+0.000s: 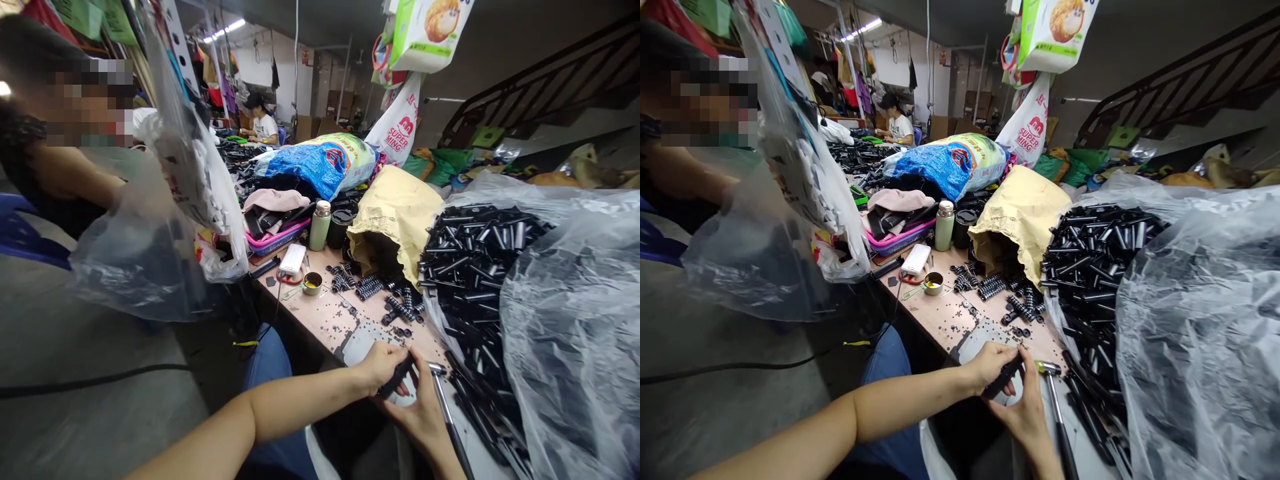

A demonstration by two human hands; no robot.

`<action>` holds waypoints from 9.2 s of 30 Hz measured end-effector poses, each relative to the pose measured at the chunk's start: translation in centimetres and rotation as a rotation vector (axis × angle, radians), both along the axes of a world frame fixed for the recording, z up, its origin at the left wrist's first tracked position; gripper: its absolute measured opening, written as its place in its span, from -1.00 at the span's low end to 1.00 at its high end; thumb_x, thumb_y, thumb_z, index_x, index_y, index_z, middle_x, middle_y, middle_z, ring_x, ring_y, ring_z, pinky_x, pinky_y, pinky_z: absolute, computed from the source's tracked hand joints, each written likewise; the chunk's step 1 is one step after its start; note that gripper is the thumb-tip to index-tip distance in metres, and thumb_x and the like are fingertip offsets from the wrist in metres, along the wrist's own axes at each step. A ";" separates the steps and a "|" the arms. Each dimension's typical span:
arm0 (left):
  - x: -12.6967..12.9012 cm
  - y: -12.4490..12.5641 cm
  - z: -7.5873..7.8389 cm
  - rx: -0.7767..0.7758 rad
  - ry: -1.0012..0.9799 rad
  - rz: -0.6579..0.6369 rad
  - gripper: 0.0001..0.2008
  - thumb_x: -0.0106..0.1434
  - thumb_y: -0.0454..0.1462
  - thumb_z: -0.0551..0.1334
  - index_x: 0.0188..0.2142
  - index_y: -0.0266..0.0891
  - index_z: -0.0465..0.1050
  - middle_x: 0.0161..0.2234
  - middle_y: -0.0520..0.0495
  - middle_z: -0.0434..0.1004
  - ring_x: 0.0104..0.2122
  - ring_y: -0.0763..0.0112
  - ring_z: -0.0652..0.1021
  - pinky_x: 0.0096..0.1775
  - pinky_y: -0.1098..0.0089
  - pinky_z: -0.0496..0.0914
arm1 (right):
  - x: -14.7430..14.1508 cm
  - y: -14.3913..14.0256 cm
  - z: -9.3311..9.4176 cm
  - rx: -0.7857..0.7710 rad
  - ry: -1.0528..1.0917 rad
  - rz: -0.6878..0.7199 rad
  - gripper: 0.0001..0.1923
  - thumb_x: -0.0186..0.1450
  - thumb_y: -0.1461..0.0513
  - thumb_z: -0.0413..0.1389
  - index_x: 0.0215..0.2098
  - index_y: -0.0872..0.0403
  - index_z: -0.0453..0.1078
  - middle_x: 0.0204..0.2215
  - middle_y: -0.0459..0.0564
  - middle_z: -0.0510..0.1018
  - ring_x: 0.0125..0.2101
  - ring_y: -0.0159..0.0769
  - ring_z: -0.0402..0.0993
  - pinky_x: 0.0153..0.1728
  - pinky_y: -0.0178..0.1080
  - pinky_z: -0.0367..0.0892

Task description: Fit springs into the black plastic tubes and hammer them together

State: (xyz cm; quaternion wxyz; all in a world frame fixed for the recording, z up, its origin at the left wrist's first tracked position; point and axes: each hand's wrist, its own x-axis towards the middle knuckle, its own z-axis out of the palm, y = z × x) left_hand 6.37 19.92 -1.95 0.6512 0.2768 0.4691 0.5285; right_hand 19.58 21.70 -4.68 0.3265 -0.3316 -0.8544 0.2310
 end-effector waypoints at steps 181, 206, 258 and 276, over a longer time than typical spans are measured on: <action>1.0 -1.6 -4.3 0.774 1.488 -0.435 -0.75 0.31 -0.34 0.04 -0.09 -0.29 0.41 -0.31 -0.17 0.46 -0.27 0.26 0.46 -0.21 0.31 0.39 | 4.5 -1.6 3.5 -0.087 -0.712 -0.549 -0.64 0.42 0.06 -0.20 -0.37 0.04 0.29 -0.45 0.05 0.57 -0.43 -0.15 0.54 -0.47 -0.25 0.16; -0.3 4.2 -0.7 0.669 0.789 -0.057 -0.75 0.26 -0.17 0.18 -0.30 -0.28 0.57 -0.35 -0.16 0.58 -0.34 0.34 0.52 -0.25 0.36 0.39 | 2.5 3.3 1.3 -0.608 0.385 -0.168 -0.20 0.21 -0.25 -0.07 0.25 0.00 0.06 0.24 0.22 0.21 0.15 0.02 0.30 0.01 0.04 0.37; 0.2 14.8 -4.7 0.741 1.534 -0.352 -0.57 0.36 -0.27 0.04 0.20 -0.25 0.24 -0.22 -0.22 0.47 -0.19 0.18 0.48 -0.13 0.27 0.35 | 6.8 0.2 -4.5 -0.074 -0.278 -0.383 0.06 -0.03 -0.12 0.29 0.27 0.18 0.03 0.16 0.27 0.25 0.16 0.06 0.18 0.17 0.07 0.14; -3.5 7.1 -6.6 0.857 1.487 -0.082 -0.83 0.32 -0.37 0.03 -0.11 -0.29 0.27 -0.33 -0.12 0.39 -0.34 0.30 0.47 -0.29 0.30 0.42 | 5.6 0.4 -3.2 0.087 -0.337 -0.409 -0.07 0.11 -0.18 0.14 0.26 0.16 0.06 0.20 0.29 0.21 0.14 0.11 0.19 0.09 0.11 0.20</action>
